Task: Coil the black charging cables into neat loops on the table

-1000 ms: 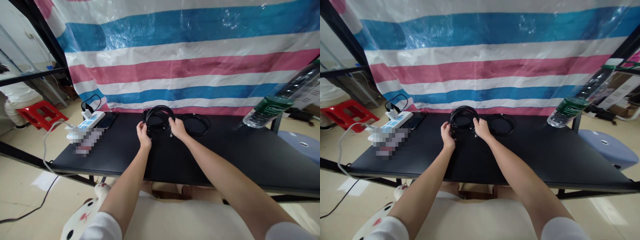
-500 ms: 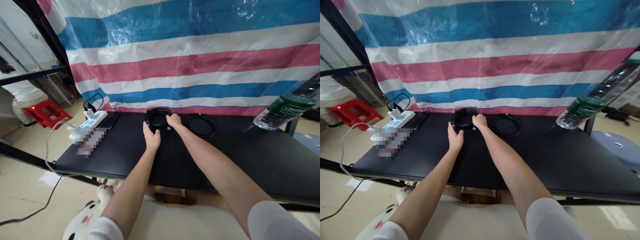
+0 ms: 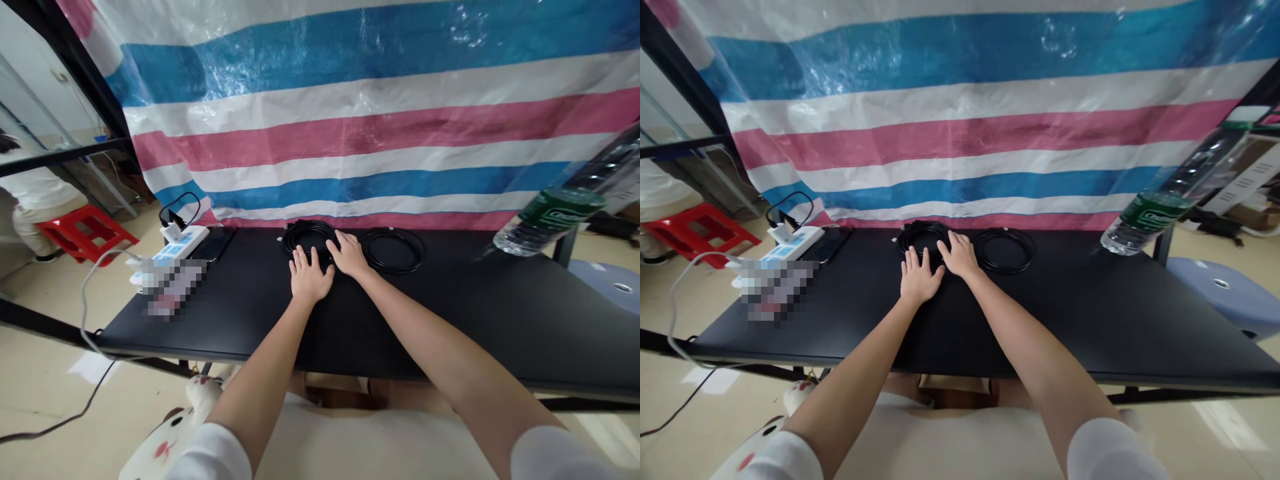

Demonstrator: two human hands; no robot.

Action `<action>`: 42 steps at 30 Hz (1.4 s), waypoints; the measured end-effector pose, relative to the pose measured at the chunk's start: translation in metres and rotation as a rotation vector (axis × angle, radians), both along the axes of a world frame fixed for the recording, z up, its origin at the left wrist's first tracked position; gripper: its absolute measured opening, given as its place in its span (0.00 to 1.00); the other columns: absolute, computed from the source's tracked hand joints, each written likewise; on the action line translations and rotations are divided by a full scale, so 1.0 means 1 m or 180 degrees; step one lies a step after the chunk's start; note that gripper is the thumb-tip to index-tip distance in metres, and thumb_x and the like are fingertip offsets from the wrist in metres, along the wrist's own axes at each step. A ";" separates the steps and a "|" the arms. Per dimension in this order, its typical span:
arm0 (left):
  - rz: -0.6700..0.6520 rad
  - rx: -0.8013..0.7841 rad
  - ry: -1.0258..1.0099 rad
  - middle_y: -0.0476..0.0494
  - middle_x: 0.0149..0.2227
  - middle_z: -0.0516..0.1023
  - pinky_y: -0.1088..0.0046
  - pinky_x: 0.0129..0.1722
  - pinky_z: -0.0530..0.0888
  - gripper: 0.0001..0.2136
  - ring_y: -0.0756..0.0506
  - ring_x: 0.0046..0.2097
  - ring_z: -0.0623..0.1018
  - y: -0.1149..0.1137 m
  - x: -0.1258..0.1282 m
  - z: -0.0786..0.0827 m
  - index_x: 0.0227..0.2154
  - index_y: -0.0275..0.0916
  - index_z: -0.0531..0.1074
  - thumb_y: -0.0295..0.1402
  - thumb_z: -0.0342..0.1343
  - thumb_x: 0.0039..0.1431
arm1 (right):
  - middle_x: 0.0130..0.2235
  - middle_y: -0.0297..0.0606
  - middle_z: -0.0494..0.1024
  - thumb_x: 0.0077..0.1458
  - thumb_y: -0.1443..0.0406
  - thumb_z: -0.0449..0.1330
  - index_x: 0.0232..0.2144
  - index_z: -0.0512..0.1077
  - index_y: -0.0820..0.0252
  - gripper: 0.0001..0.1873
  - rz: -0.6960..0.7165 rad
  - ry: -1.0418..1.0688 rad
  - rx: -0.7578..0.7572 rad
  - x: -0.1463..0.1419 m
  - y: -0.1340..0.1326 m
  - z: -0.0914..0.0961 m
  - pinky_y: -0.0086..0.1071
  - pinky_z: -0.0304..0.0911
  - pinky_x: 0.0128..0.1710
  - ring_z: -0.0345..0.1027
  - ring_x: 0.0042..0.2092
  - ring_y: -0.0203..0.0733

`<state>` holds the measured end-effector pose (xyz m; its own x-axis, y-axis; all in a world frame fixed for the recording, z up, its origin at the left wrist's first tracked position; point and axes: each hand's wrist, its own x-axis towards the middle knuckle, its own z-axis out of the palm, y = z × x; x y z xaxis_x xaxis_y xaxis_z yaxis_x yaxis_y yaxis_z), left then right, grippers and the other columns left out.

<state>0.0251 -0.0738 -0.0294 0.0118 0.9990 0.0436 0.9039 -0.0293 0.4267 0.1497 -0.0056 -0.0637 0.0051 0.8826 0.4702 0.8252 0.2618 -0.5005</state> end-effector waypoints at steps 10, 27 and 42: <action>0.0133 0.0254 0.0303 0.24 0.69 0.46 0.45 0.65 0.48 0.38 0.30 0.70 0.48 -0.009 0.009 0.003 0.66 0.30 0.50 0.45 0.49 0.57 | 0.45 0.53 0.72 0.50 0.65 0.54 0.39 0.73 0.62 0.14 -0.1304 -0.0020 0.0414 0.064 -0.043 0.015 0.51 0.56 0.48 0.58 0.50 0.57; -0.0437 0.1447 0.0150 0.28 0.61 0.63 0.44 0.55 0.61 0.24 0.27 0.62 0.62 0.030 0.017 0.002 0.49 0.39 0.71 0.41 0.58 0.48 | 0.52 0.60 0.66 0.45 0.62 0.61 0.48 0.69 0.67 0.26 -0.3015 0.0752 -0.0701 0.105 -0.046 0.038 0.53 0.54 0.50 0.56 0.55 0.63; 0.0104 0.1427 -0.0507 0.36 0.55 0.68 0.50 0.56 0.63 0.17 0.34 0.59 0.65 0.033 0.007 0.000 0.47 0.43 0.71 0.36 0.53 0.53 | 0.30 0.41 0.71 0.56 0.57 0.52 0.32 0.75 0.61 0.16 -0.2175 0.1409 0.1443 0.143 -0.030 0.016 0.40 0.65 0.41 0.68 0.35 0.45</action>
<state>0.0319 -0.0405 -0.0291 -0.0612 0.8810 0.4691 0.8319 -0.2147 0.5117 0.2932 -0.0355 -0.0475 0.7169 0.3546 0.6002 0.6306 0.0372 -0.7752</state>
